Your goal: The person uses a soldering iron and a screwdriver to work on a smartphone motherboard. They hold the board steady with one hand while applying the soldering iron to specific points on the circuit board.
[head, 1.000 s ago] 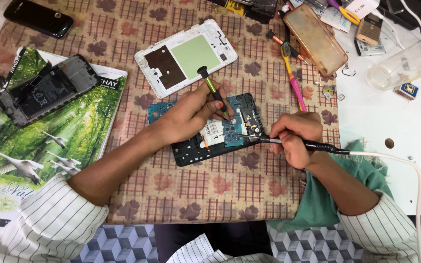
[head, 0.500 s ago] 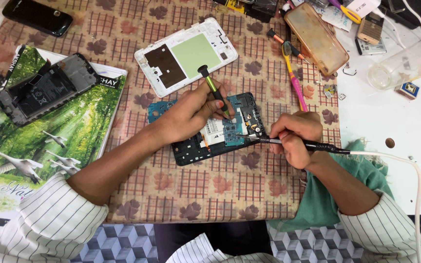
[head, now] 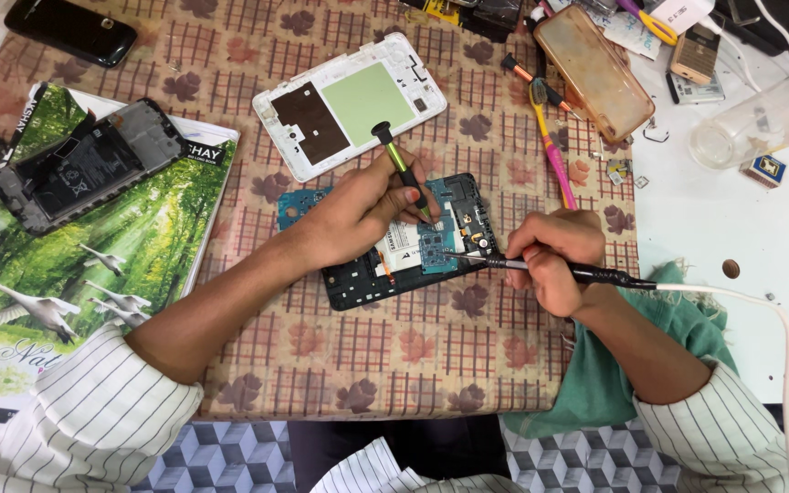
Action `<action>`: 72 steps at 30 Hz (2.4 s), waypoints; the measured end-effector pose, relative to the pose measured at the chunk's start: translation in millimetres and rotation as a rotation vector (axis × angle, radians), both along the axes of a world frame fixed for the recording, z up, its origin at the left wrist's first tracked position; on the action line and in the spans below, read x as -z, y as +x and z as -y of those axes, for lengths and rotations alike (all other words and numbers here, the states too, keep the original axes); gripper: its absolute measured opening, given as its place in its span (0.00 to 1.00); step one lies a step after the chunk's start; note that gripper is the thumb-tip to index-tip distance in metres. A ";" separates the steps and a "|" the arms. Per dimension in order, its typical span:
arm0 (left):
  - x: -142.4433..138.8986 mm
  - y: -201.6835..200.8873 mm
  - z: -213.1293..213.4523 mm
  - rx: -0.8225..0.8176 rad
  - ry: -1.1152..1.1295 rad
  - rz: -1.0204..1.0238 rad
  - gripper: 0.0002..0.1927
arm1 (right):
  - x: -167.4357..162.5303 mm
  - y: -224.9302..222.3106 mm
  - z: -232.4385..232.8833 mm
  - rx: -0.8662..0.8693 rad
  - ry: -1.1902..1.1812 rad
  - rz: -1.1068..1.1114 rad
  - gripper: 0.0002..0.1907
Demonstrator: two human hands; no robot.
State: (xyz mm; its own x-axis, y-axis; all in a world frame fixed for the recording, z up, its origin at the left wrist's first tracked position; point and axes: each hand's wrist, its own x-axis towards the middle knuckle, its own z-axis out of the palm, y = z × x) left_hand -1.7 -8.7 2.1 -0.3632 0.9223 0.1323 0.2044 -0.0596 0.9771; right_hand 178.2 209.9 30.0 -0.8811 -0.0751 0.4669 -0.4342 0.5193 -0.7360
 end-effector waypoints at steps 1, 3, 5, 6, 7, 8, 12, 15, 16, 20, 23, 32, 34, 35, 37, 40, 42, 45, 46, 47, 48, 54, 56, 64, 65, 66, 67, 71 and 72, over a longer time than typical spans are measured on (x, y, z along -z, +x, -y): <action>0.1 -0.1 0.2 0.001 0.001 0.000 0.11 | 0.0 -0.2 0.2 0.003 -0.008 0.005 0.11; -0.3 0.0 -0.1 0.003 0.004 -0.001 0.11 | 0.2 -0.1 0.2 0.010 -0.024 0.013 0.11; -0.2 0.0 0.5 0.006 0.006 -0.004 0.11 | 0.8 0.5 0.1 0.014 -0.024 0.024 0.11; -0.4 0.0 0.5 0.007 0.008 -0.007 0.11 | 0.9 0.8 -0.3 0.016 -0.024 0.029 0.11; -0.6 0.1 0.6 0.005 0.006 -0.005 0.11 | 1.0 0.9 -0.7 0.012 -0.029 0.035 0.11; -0.6 0.2 0.6 0.003 0.004 -0.004 0.11 | 1.1 1.1 -1.2 0.009 -0.034 0.040 0.11; -0.8 0.3 0.4 0.003 0.024 0.002 0.10 | 1.1 1.0 -1.8 0.000 -0.032 0.045 0.11; -0.8 0.9 0.0 -0.003 0.019 0.009 0.10 | 0.4 1.2 -0.9 0.012 -0.035 0.053 0.11; -0.8 0.9 -0.2 -0.003 0.016 0.011 0.10 | -0.1 1.3 -0.6 0.016 -0.028 0.058 0.11; -1.1 0.5 -0.3 -0.004 0.002 0.004 0.10 | -2.4 1.7 0.3 0.011 -0.020 0.059 0.11; -0.8 0.0 -0.5 -0.009 -0.001 -0.007 0.10 | -3.6 1.4 0.1 0.010 -0.012 0.056 0.11; 2.0 0.2 -1.2 -0.006 0.016 0.023 0.10 | -3.9 1.3 -0.2 0.039 -0.001 0.072 0.11; 2.7 0.1 -1.1 -0.006 0.023 0.032 0.10 | -3.5 1.6 -0.4 0.031 0.005 0.068 0.11; 3.0 -0.1 -1.1 -0.006 0.027 0.036 0.10 | -2.9 1.7 -0.2 0.031 -0.005 0.070 0.11; 4.3 0.6 -0.7 -0.008 0.028 0.038 0.09 | -1.6 2.4 0.2 0.040 -0.023 0.073 0.11; 3.6 0.2 -0.4 -0.013 0.020 0.023 0.09 | -0.1 1.6 -0.9 0.046 -0.042 0.060 0.12; 2.9 0.5 -0.7 -0.016 0.008 0.017 0.10 | 0.7 1.0 -1.4 0.019 -0.053 0.049 0.12; 3.7 0.7 -1.0 -0.007 0.039 0.035 0.10 | 1.1 1.8 -1.2 0.000 -0.069 0.045 0.11; 3.9 0.7 -0.7 -0.006 0.041 0.030 0.10 | 1.0 1.7 -1.2 -0.006 -0.076 0.042 0.11; 4.1 0.4 -0.1 -0.005 0.042 0.025 0.10 | 1.0 1.5 -1.0 -0.011 -0.083 0.039 0.11; 4.1 0.2 0.0 -0.002 0.042 0.018 0.10 | 0.9 1.5 -0.7 -0.014 -0.091 0.035 0.11; -0.2 0.3 0.0 -0.008 0.010 0.000 0.10 | -2.1 0.0 -1.6 0.002 -0.011 0.037 0.10; 0.1 0.0 0.0 -0.004 0.009 0.001 0.10 | -1.9 -0.1 -0.9 0.012 -0.027 0.043 0.11; -0.3 0.2 0.3 -0.010 0.019 -0.009 0.10 | -1.6 0.8 -0.7 -0.011 -0.104 0.032 0.10; -0.1 0.1 0.2 -0.011 0.026 -0.002 0.10 | -1.0 0.2 -0.8 -0.013 -0.105 0.029 0.10; 0.2 0.7 -0.3 -0.012 0.033 0.006 0.10 | -0.6 0.3 -1.1 -0.015 -0.106 0.027 0.10; 0.8 0.6 -0.7 -0.006 0.028 0.013 0.10 | -0.1 0.4 -1.2 -0.015 -0.118 0.025 0.10; 3.3 0.0 0.1 -0.004 0.020 0.012 0.10 | 1.1 0.5 -1.8 -0.027 -0.114 0.020 0.10; 3.5 -0.3 0.0 -0.005 0.022 0.002 0.10 | 0.7 0.5 -2.3 -0.029 -0.100 0.017 0.10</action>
